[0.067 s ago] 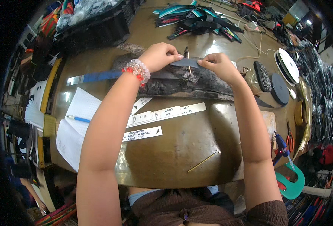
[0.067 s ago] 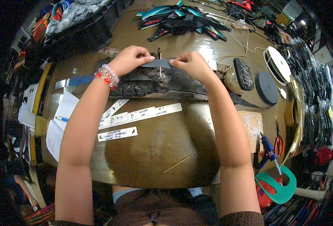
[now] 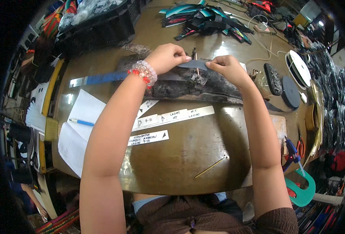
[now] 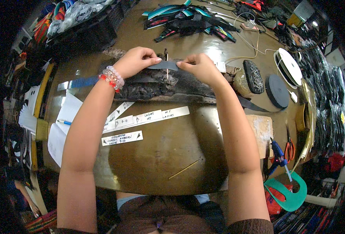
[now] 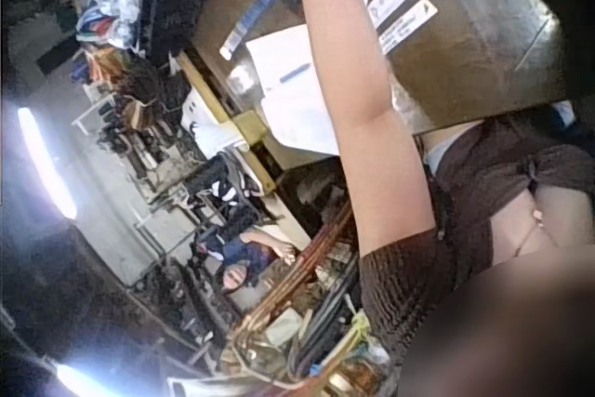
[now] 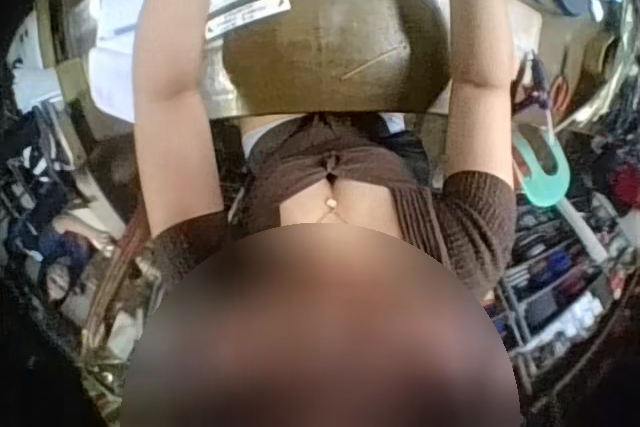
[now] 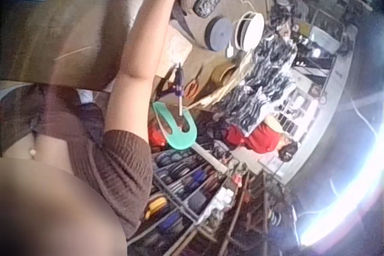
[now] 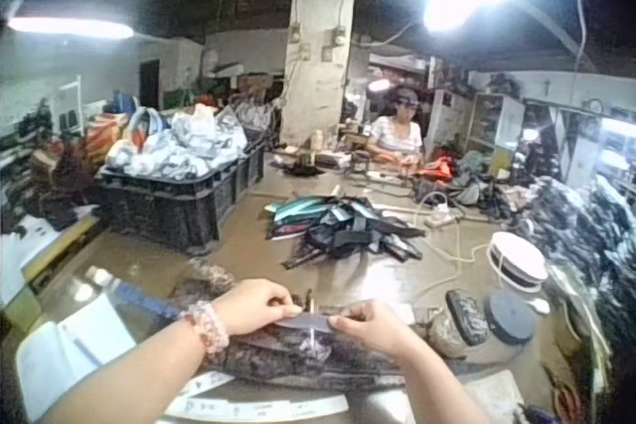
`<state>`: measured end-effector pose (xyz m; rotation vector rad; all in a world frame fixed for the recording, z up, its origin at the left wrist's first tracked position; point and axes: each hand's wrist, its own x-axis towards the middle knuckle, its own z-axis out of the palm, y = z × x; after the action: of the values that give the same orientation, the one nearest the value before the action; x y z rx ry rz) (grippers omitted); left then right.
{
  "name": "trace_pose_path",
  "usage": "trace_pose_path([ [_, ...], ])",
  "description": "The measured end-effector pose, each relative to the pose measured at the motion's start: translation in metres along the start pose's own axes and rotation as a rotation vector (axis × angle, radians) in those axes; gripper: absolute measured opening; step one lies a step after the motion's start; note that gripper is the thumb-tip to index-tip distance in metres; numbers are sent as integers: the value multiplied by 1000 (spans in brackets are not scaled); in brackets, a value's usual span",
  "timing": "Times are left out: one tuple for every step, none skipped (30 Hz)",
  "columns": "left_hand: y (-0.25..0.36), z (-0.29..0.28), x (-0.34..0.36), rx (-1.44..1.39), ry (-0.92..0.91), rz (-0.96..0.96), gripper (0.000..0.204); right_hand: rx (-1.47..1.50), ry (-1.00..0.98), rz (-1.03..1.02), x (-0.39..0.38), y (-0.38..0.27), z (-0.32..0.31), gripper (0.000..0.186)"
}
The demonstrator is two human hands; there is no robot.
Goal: The person measures a long strip of dark fabric using a ruler and a pen, marking specific points along its length. They then use a small pointed tool to make indentations at the marked spots and write notes on a piece of paper.
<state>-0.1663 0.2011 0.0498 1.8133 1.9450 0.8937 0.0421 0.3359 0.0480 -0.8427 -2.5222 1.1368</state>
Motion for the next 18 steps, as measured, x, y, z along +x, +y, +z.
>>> trace_pose_path([
  [0, 1, 0, 31, 2, -21, 37, 13, -13, 29, -1, 3, 2, 37],
  [1, 2, 0, 55, 0, -38, 37, 16, -7, 51, 0, 6, 5, 36],
  [1, 2, 1, 65, 0, -37, 37, 34, -20, 38, 0, 9, 7, 36],
  [1, 2, 1, 67, 7, -34, 37, 42, -13, 18, -1, 12, 9, 35],
  [0, 3, 1, 77, 9, -27, 37, 49, -2, -9, -1, 14, 13, 35],
  [-1, 3, 1, 82, 19, -16, 37, 51, 24, -33, -1, 16, 14, 35],
  [-2, 4, 1, 75, 26, -5, 37, 53, 53, -63, -1, 18, 18, 36],
  [-3, 5, 1, 85, 31, -12, 37, 49, 89, -87, -2, 20, 20, 36],
  [-5, 6, 1, 84, 32, -19, 36, 22, 113, -106, -2, 22, 23, 36],
  [-6, 9, 1, 77, 54, -12, 36, -11, 148, -119, -3, 23, 27, 36],
  [-7, 11, 1, 100, 56, -19, 36, -42, 202, -142, -4, 25, 29, 36],
  [-7, 13, 0, 117, 80, -11, 36, -117, 212, -120, -5, 25, 32, 35],
  [-7, 13, -3, 121, 120, 21, 35, -189, 241, -110, -10, 25, 33, 35],
  [-5, 13, -7, 138, 156, -18, 35, -246, 271, -161, -15, 23, 33, 34],
  [0, 12, -13, 141, 206, -33, 35, -302, 304, -20, -20, 18, 36, 34],
  [7, 9, -20, 140, 231, -64, 35, -403, 442, -104, -31, 13, 33, 35],
  [16, 6, -31, 125, 307, -127, 32, -506, 575, -174, -47, 6, 32, 36],
  [28, 3, -40, 93, 400, -96, 31, -607, 679, -164, -61, -5, 32, 38],
])
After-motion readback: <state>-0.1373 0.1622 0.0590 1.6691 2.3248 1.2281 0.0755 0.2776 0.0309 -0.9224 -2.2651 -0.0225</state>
